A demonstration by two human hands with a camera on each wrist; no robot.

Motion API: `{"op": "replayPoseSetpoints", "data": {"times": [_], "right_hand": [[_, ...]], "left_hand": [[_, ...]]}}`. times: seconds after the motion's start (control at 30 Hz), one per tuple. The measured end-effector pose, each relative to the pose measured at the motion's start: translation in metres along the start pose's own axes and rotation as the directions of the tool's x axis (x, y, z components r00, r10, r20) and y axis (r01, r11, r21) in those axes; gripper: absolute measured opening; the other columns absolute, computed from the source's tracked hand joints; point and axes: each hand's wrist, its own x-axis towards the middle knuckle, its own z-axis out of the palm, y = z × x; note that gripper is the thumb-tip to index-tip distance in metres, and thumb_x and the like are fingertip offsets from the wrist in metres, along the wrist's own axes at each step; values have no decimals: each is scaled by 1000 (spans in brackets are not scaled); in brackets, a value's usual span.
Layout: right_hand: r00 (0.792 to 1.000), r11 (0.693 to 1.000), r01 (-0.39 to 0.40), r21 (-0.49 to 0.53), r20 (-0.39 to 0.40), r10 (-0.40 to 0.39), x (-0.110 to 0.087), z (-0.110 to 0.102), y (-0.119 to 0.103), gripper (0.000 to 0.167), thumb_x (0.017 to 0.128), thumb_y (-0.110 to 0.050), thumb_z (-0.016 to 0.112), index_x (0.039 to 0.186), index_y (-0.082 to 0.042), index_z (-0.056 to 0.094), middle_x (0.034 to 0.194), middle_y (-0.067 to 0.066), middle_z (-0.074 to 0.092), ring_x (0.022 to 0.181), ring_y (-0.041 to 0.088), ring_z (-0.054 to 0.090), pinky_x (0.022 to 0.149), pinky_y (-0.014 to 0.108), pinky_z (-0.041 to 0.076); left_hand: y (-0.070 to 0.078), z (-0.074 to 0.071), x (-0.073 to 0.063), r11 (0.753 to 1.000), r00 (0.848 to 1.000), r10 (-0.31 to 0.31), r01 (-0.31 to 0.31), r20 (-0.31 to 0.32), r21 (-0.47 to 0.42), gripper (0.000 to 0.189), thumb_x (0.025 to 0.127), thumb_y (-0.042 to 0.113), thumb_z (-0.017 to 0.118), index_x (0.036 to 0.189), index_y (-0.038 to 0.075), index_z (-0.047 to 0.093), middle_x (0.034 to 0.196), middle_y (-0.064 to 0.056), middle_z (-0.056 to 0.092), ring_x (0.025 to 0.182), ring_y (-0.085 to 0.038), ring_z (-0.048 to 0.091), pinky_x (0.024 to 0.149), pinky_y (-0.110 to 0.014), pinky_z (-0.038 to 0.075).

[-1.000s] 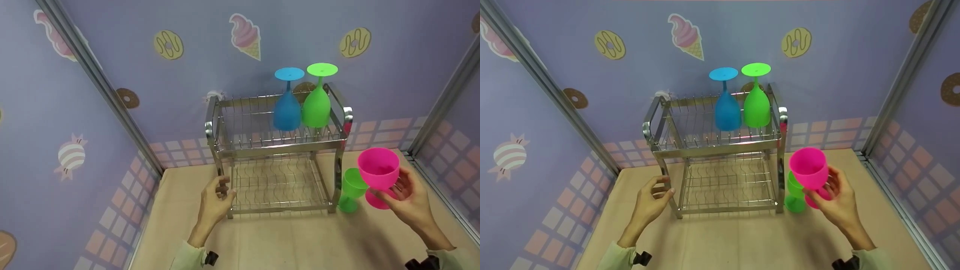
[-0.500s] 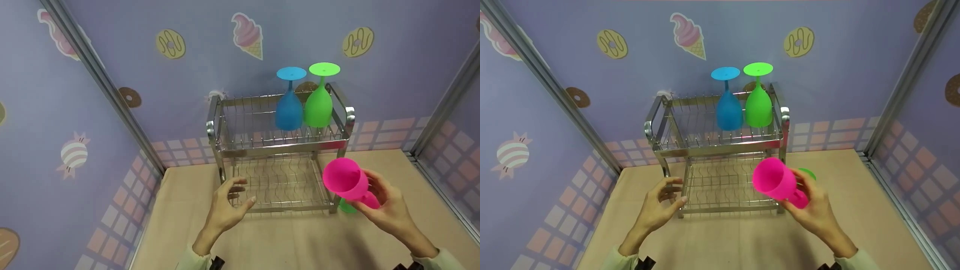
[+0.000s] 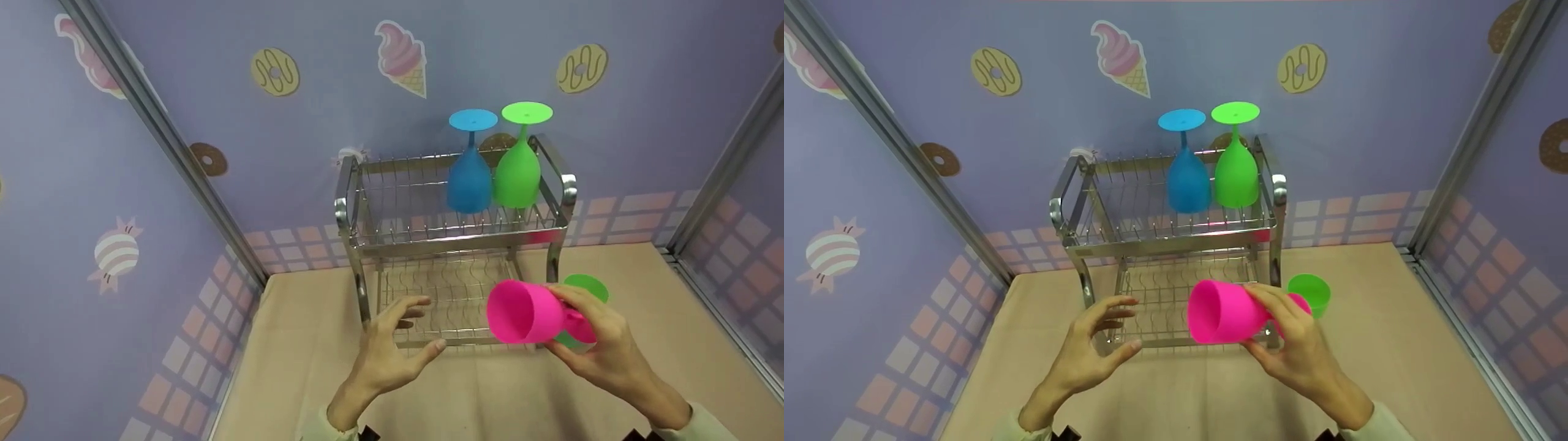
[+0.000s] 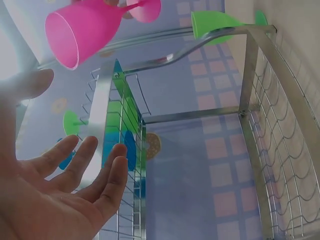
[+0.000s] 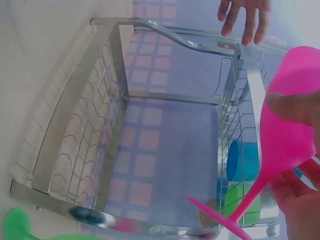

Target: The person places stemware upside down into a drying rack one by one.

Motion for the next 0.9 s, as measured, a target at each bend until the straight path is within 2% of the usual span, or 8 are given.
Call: {"op": "replayPoseSetpoints", "data": {"times": [0.13, 0.2, 0.3, 0.37, 0.43, 0.53, 0.7, 0.9], "right_hand": [[999, 999, 21, -42, 33, -20, 2, 8, -4, 73, 95, -51, 73, 143, 3, 63, 135, 22, 68, 129, 8, 60, 104, 10, 50], [997, 997, 46, -66, 58, -42, 4, 11, -5, 70, 91, -40, 85, 144, 0, 63, 135, 19, 68, 126, 14, 63, 105, 10, 50], [994, 992, 69, -105, 92, -60, 7, 16, -9, 83, 72, -15, 102, 145, -3, 63, 135, 15, 68, 121, 22, 67, 105, 9, 49], [992, 989, 79, -125, 106, -65, 8, 19, -12, 97, 56, 1, 103, 145, -5, 64, 136, 14, 67, 119, 25, 67, 106, 9, 48], [991, 984, 89, -153, 116, -71, 9, 23, -15, 101, 51, 4, 104, 144, -6, 64, 136, 12, 67, 118, 27, 68, 105, 9, 49], [988, 973, 106, -206, 135, -79, 10, 28, -17, 100, 52, 2, 104, 143, -8, 65, 137, 11, 67, 118, 28, 68, 105, 11, 51], [982, 954, 90, -285, 183, -38, 11, 35, -21, 96, 56, -2, 105, 143, -10, 66, 138, 8, 66, 122, 23, 67, 106, 12, 51], [980, 949, 120, -291, 187, -66, 13, 41, -26, 100, 54, 1, 105, 144, -10, 65, 139, 9, 66, 122, 25, 66, 107, 12, 51]], "left_hand": [[3, 7, 2, 1000, 1000, 18, -18, 5, -18, 59, 87, 33, 86, 138, 14, 64, 137, -2, 70, 115, -20, 71, 92, -36, 64], [2, 10, 3, 999, 1000, 23, -23, 19, -37, 60, 87, 33, 86, 139, 13, 62, 138, -2, 69, 116, -21, 70, 93, -37, 63], [3, 14, 4, 998, 999, 20, -18, 32, -60, 62, 88, 35, 86, 141, 14, 62, 139, -2, 68, 117, -21, 70, 94, -37, 63], [3, 16, 5, 998, 999, 11, -9, 38, -65, 64, 88, 37, 86, 142, 16, 61, 140, 1, 68, 118, -20, 70, 95, -37, 63], [4, 17, 5, 997, 999, 4, -1, 45, -72, 65, 87, 38, 87, 143, 17, 61, 141, 2, 67, 118, -19, 70, 95, -36, 63], [2, 21, 5, 997, 998, 5, -1, 56, -71, 67, 87, 39, 87, 144, 18, 60, 141, 2, 67, 118, -19, 70, 95, -35, 63], [1, 25, 4, 996, 996, -24, 31, 83, -82, 70, 88, 42, 87, 147, 19, 58, 142, 1, 67, 118, -18, 70, 97, -34, 63], [-1, 27, 3, 992, 993, -40, 53, 113, -111, 73, 90, 41, 86, 151, 17, 55, 145, -3, 64, 120, -23, 71, 99, -33, 62]]}}
